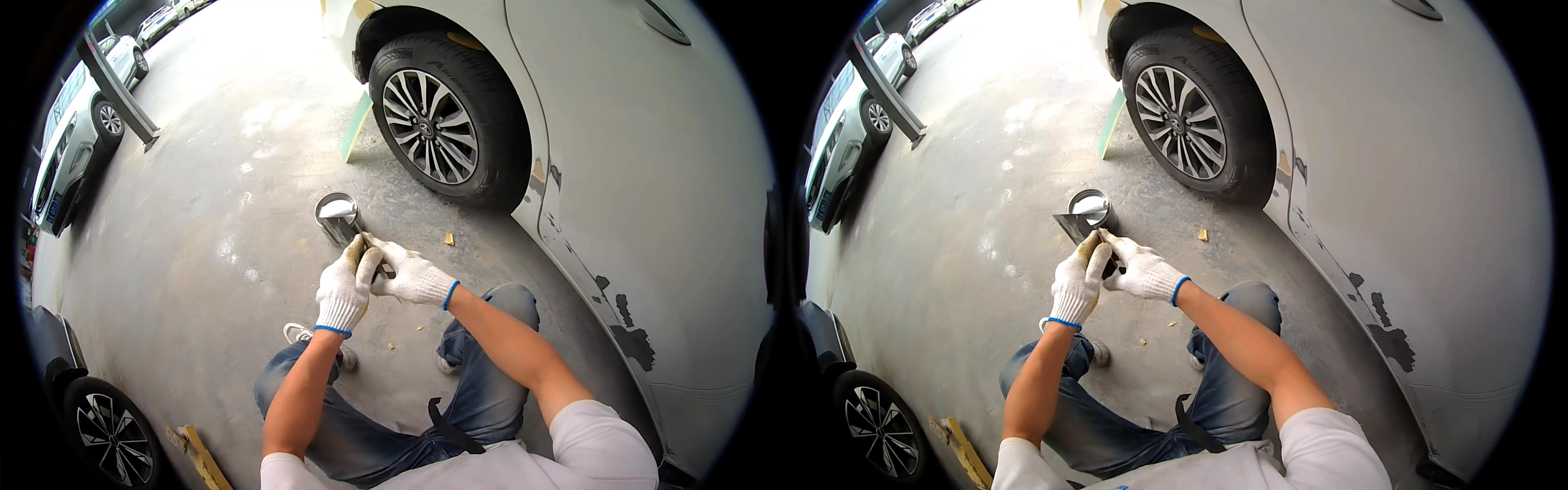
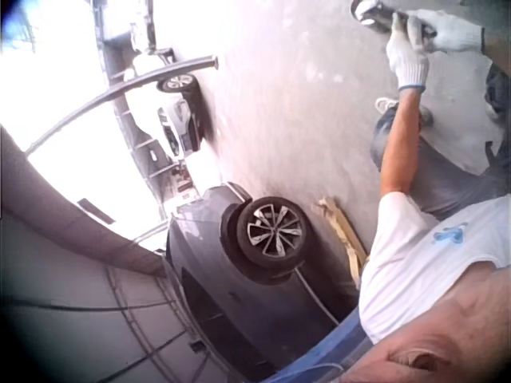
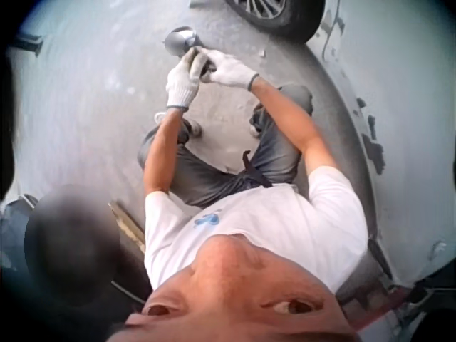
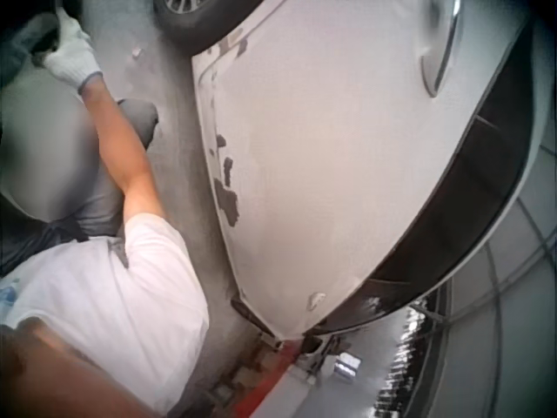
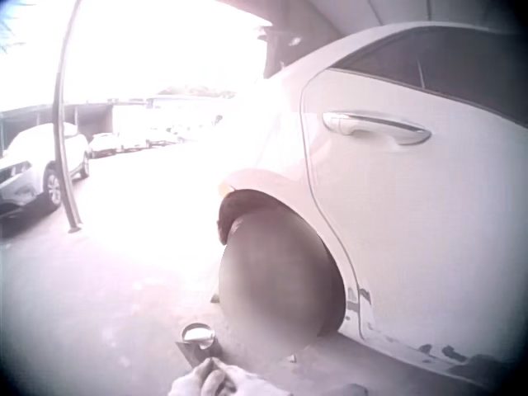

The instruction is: The person applies yellow body filler to a white car's rear bumper and side panel using a yellow plastic spreader and a metal putty knife. They smooth the filler over damaged areas, scrape excess material from the tools, and move between the bumper and the side panel to continue the repair.

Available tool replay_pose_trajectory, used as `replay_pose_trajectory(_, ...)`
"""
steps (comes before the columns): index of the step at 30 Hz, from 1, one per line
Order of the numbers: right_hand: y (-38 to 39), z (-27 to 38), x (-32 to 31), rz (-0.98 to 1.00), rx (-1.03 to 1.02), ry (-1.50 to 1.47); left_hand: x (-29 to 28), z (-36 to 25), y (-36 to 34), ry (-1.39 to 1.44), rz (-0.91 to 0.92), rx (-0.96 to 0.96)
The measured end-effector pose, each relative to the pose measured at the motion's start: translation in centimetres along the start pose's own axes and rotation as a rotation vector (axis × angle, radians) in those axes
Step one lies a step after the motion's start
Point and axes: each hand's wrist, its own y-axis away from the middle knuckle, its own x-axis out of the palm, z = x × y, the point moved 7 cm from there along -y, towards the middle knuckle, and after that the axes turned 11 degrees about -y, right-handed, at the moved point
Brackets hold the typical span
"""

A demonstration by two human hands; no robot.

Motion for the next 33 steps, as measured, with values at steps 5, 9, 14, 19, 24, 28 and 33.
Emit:
replay_pose_trajectory(5, -0.8, -1.2, 0.2, -0.012, -0.072, -0.43, -1.6, -0.3, 0.7, 0.124, -0.213, 0.142)
replay_pose_trajectory(9, 0.3, -2.7, -2.8, -0.321, 0.03, -0.932, -0.9, -2.5, 0.1, 0.317, -0.127, 0.171)
replay_pose_trajectory(14, -0.3, -2.3, -2.9, -0.49, -0.005, -1.008, -2.6, -1.5, 0.2, 0.581, -0.118, 0.082)
replay_pose_trajectory(19, 0.5, -0.2, -1.5, -0.503, -0.022, -0.945, -1.4, -0.3, -0.7, 0.554, -0.27, 0.165)
replay_pose_trajectory(24, 1.3, -1.6, -0.3, -0.531, 0.032, -0.818, -1.9, -1.8, 1.1, 0.078, -0.291, 0.048)
replay_pose_trajectory(28, 2.1, 0.7, -1.4, -0.503, -0.172, -0.545, -1.4, -1.9, 1.5, 0.143, -0.053, 0.107)
replay_pose_trajectory(33, 3.5, 2.9, -1.8, -0.471, -0.233, -0.34, 0.0, -0.9, 1.2, 0.313, 0.211, 0.148)
